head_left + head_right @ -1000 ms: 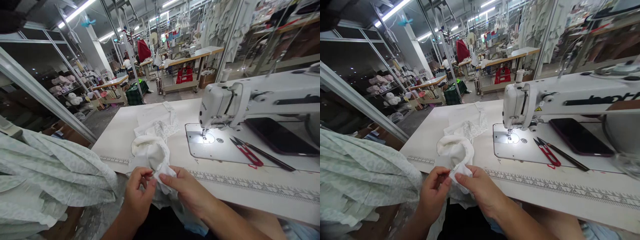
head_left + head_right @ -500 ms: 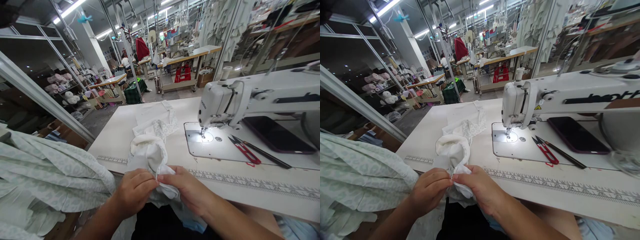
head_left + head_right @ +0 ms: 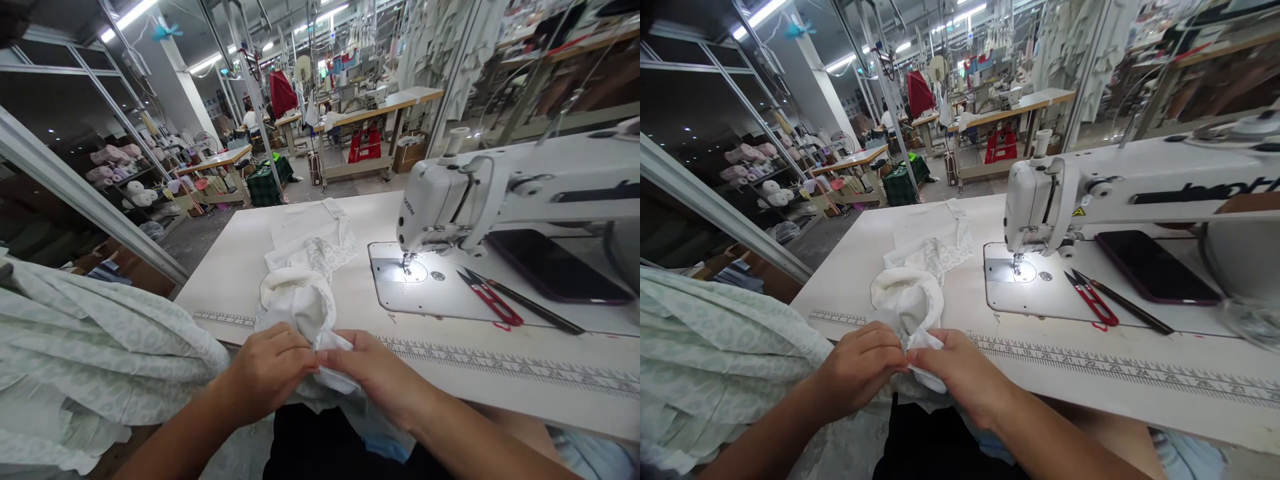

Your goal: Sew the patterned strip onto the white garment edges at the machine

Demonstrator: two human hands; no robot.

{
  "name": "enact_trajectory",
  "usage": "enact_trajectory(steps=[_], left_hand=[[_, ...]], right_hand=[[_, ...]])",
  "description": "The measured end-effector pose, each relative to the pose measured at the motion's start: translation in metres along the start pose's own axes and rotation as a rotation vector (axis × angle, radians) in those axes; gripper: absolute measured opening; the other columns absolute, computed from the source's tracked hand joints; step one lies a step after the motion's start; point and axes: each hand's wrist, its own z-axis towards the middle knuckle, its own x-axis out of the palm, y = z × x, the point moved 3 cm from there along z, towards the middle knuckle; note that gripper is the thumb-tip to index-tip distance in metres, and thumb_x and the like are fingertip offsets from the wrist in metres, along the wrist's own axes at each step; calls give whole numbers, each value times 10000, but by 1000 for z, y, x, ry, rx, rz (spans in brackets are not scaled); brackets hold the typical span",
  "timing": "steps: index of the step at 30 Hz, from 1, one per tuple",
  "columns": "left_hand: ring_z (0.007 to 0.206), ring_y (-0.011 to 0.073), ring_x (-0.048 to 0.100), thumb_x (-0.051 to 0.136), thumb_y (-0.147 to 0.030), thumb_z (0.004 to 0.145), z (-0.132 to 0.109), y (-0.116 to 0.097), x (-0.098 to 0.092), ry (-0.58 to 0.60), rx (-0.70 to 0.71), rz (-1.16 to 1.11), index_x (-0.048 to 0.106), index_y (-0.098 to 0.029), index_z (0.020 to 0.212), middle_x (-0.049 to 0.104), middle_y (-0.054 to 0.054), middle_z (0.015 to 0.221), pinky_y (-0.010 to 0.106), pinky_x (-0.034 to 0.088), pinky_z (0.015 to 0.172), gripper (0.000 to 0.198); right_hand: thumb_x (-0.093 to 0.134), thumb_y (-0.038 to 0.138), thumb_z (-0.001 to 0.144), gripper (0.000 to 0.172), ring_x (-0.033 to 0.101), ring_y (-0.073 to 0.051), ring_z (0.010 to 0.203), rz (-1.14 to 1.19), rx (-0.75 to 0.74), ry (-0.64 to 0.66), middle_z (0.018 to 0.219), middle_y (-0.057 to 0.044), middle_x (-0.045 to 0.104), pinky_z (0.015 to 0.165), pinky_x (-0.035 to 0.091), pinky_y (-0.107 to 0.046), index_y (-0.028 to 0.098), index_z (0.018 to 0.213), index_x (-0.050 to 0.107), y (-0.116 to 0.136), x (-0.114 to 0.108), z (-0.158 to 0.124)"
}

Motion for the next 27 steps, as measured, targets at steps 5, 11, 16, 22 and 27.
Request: enact_trajectory(steps=[5,11,16,22,27], left_hand=[[761,138,588,572,-124,866,7,6,-4,153,-474,-240,638,-174,834,648,15,795,248,463,680,89],[583,97,510,697,-207,737,13,18,3,300,-933,-632,621,-157,729,567,-38,615,202,372,522,91],[637,121,540,574,-209,840,34,19,-2,175,-751,-542,613,-169,807,603,-8,695,236,418,573,65],[924,203,638,413,-215,950,72,11,13,48,-76,-158,616,-166,956,703,74,967,429,437,962,209],[518,160,532,347,-290,974,74,14,48,9,-142,125,513,-182,629,561,22,551,289,395,525,398]], right_hand=[[543,394,884,286,325,-113,629,-396,-133,23,662,43,379,567,268,-249,184,700,481,7,-2,-5],[562,266,840,135,329,-109,620,-491,-169,115,665,49,378,541,267,-244,189,759,486,10,-2,-11],[529,261,838,148,353,-111,616,-535,-149,71,662,44,384,544,299,-238,196,727,455,17,-6,-16],[483,245,800,123,471,-152,603,-947,-255,-95,648,10,521,556,346,-271,207,684,484,27,-15,-24],[465,280,769,211,570,-219,574,-1415,-559,-758,609,-26,613,538,340,-305,199,866,635,48,-50,-23]])
